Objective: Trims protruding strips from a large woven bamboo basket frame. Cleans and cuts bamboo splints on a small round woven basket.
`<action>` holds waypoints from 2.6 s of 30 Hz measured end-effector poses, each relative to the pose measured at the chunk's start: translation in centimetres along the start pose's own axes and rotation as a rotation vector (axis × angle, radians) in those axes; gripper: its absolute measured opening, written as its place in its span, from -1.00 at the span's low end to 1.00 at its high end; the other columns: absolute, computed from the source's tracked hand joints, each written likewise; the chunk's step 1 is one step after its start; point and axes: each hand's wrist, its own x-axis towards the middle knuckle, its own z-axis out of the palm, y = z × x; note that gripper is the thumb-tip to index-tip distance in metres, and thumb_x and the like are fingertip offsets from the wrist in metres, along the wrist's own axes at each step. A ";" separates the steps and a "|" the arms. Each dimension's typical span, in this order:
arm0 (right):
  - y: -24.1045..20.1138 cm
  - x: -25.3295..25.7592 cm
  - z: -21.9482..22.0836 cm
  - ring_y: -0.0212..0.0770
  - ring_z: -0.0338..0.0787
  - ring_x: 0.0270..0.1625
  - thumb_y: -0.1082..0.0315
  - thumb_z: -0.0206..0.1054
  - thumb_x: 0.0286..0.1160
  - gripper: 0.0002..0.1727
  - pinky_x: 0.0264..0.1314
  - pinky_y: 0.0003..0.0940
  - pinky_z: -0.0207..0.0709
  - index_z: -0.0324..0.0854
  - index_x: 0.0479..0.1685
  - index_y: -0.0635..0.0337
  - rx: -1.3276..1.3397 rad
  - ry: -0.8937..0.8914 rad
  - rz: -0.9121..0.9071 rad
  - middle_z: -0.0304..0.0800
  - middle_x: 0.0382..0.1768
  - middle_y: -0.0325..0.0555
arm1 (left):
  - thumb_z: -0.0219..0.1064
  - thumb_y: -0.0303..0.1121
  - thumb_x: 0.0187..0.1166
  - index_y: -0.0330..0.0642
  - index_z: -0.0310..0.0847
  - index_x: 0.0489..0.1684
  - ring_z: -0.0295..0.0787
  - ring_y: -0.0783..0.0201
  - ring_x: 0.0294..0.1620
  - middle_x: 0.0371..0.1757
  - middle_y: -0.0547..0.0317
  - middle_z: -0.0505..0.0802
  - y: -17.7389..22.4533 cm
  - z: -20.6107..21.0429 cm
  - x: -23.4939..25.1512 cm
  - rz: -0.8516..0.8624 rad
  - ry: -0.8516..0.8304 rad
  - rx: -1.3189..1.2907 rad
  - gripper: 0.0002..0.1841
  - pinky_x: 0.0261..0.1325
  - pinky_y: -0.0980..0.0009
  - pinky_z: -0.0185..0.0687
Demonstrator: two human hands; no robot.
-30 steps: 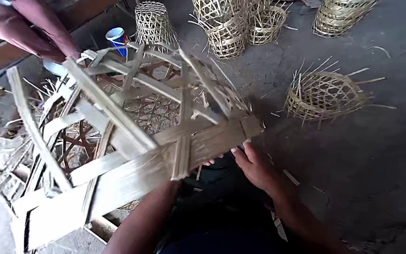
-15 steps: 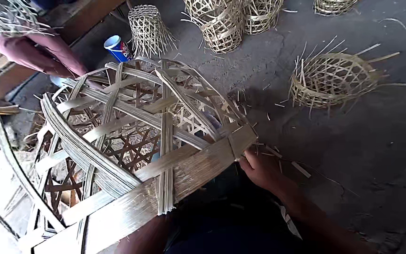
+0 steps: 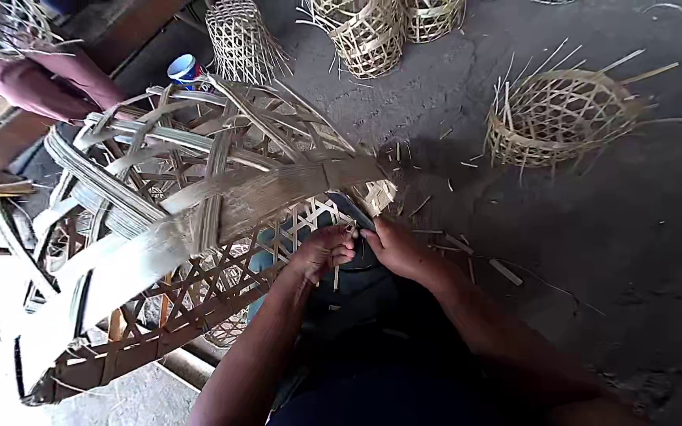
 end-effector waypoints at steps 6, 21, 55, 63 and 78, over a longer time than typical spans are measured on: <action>0.2 0.1 0.2 0.16 0.80 0.01 0.14 0.02 0.88 -0.56 0.12 0.12 0.60 0.54 0.05 0.43 0.003 -0.015 -0.009 0.73 -0.18 0.24 | 0.16 -0.43 0.79 -0.25 0.62 -0.19 0.73 0.44 -0.54 -0.50 0.25 0.73 0.2 1.5 -1.0 -0.007 0.118 -0.013 -0.84 -0.33 0.58 0.76; 2.8 0.1 0.1 -0.17 0.61 -0.44 0.03 0.04 0.86 -0.56 -0.29 -0.15 0.57 0.53 0.08 0.29 0.286 -0.070 0.081 0.56 -0.43 -0.05 | 0.22 -0.34 0.72 -0.17 0.83 0.00 0.90 0.25 0.00 -0.01 0.12 0.94 7.9 1.0 -8.9 0.587 -0.318 0.477 -0.77 0.18 0.28 0.84; -1.0 -4.1 -1.8 0.25 0.76 0.23 0.19 0.04 0.88 -0.49 0.37 0.20 0.51 0.34 0.65 0.30 0.107 -0.055 0.167 0.76 0.09 0.37 | 0.06 -0.48 0.81 -0.27 0.62 -0.03 0.56 0.57 -0.63 -0.44 0.24 0.74 -1.8 -0.2 0.7 0.116 -0.002 0.064 -0.82 -0.55 0.70 0.51; 0.9 1.9 0.3 0.07 0.80 -0.07 0.26 0.15 0.79 -0.71 0.07 0.10 0.64 0.51 0.13 0.36 0.129 -0.075 0.039 0.72 -0.20 0.16 | 0.13 -0.44 0.79 -0.26 0.72 -0.25 0.56 0.58 -0.63 -0.54 0.34 0.72 -0.6 1.9 -0.8 0.058 -0.091 0.280 -0.75 -0.53 0.70 0.50; -1.6 -3.6 -4.1 0.17 0.81 -0.21 0.18 0.07 0.87 -0.56 -0.07 0.19 0.65 0.50 0.44 0.34 0.047 0.326 0.119 0.75 -0.30 0.21 | -0.07 -0.34 0.90 -0.32 0.62 0.31 0.72 0.49 -0.61 0.00 0.11 0.94 2.7 2.1 -3.0 0.073 0.004 0.597 -0.64 -0.51 0.58 0.65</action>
